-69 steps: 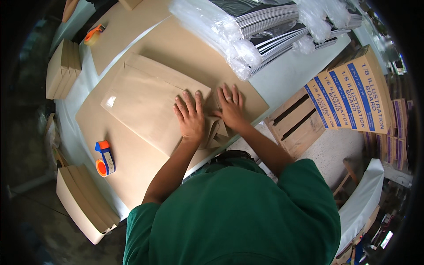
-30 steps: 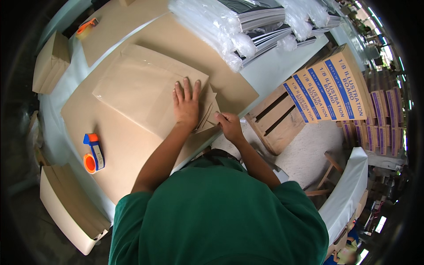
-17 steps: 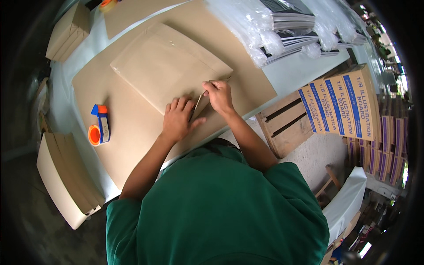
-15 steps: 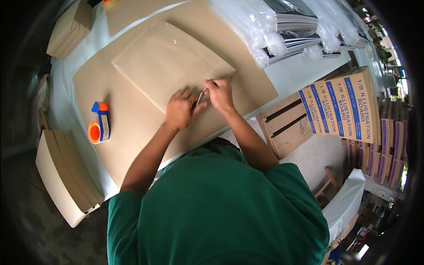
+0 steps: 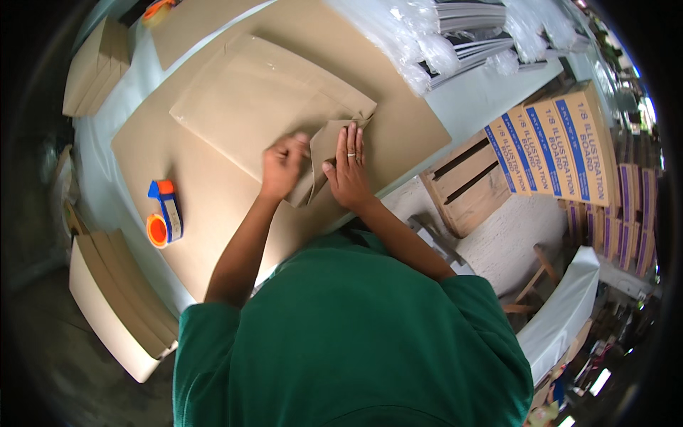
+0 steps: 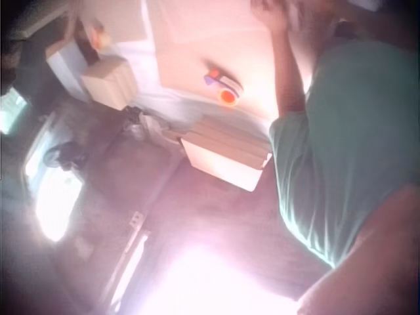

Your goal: The person wraps packages in brown paper, folding the edges of the paper around the items and securing them with tape from a dispenser.

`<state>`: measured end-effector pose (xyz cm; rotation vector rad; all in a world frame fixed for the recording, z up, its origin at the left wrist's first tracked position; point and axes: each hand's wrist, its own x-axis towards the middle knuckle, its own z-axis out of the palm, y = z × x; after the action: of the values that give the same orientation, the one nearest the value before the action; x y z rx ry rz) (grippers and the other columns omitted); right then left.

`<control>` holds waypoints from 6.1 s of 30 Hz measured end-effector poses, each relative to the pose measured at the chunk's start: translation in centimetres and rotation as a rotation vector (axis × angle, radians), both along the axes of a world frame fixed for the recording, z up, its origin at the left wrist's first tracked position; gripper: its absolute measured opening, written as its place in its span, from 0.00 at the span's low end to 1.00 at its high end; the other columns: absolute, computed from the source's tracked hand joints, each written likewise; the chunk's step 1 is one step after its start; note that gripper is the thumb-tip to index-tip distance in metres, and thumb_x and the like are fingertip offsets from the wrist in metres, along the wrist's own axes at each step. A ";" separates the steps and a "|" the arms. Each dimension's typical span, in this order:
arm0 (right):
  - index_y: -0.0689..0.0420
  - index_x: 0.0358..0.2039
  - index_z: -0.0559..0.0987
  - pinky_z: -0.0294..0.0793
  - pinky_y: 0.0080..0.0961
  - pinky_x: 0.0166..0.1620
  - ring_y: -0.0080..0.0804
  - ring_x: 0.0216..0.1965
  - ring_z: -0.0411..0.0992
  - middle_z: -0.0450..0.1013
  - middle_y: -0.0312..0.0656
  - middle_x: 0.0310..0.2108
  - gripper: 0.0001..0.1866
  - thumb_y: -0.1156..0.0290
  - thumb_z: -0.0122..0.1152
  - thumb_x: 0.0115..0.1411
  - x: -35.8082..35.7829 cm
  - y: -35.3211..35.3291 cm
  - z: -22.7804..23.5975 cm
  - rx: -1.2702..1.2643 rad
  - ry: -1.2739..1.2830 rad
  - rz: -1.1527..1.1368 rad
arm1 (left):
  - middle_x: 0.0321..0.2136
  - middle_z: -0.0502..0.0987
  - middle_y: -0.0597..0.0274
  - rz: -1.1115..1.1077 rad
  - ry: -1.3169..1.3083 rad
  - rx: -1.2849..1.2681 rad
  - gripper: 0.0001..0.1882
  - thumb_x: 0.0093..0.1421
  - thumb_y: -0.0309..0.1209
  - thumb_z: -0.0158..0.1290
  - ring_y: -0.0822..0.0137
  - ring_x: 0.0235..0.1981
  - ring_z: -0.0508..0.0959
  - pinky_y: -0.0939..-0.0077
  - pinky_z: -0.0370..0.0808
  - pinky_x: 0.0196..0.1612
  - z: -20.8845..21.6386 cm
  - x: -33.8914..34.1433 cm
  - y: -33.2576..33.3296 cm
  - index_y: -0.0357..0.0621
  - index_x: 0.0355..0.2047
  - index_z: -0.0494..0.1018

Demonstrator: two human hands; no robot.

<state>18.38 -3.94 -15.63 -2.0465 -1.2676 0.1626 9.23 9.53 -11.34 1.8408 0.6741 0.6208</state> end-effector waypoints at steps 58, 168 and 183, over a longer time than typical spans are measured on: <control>0.64 0.48 0.65 0.64 0.40 0.49 0.49 0.52 0.60 0.63 0.52 0.48 0.35 0.55 0.65 0.46 0.3 2.6 4.4 -0.180 -0.175 -0.244 | 0.44 0.76 0.62 -0.625 1.324 0.628 0.28 0.46 0.52 0.52 0.63 0.46 0.74 0.70 0.70 0.48 11.6 17.1 2.8 0.54 0.45 0.73; 0.55 0.65 0.44 0.30 0.30 0.65 0.32 0.67 0.35 0.36 0.40 0.67 0.45 0.33 0.26 0.57 15.5 6.7 3.4 0.086 1.418 0.701 | 0.65 0.35 0.50 0.739 -0.673 -0.518 0.42 0.58 0.64 0.27 0.60 0.66 0.37 0.67 0.32 0.65 -4.4 -6.2 -1.5 0.54 0.65 0.34; 0.58 0.64 0.41 0.52 0.45 0.59 0.58 0.60 0.52 0.49 0.63 0.60 0.68 0.32 0.63 0.33 10.9 4.0 29.1 0.606 0.655 0.646 | 0.56 0.57 0.36 0.634 -0.617 0.375 0.54 0.46 0.63 0.43 0.46 0.58 0.59 0.53 0.55 0.59 22.7 -7.0 -5.8 0.34 0.63 0.41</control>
<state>29.28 0.05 13.49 -0.9082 -1.2842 0.6062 2.26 3.69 11.41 1.6013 0.7418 1.7442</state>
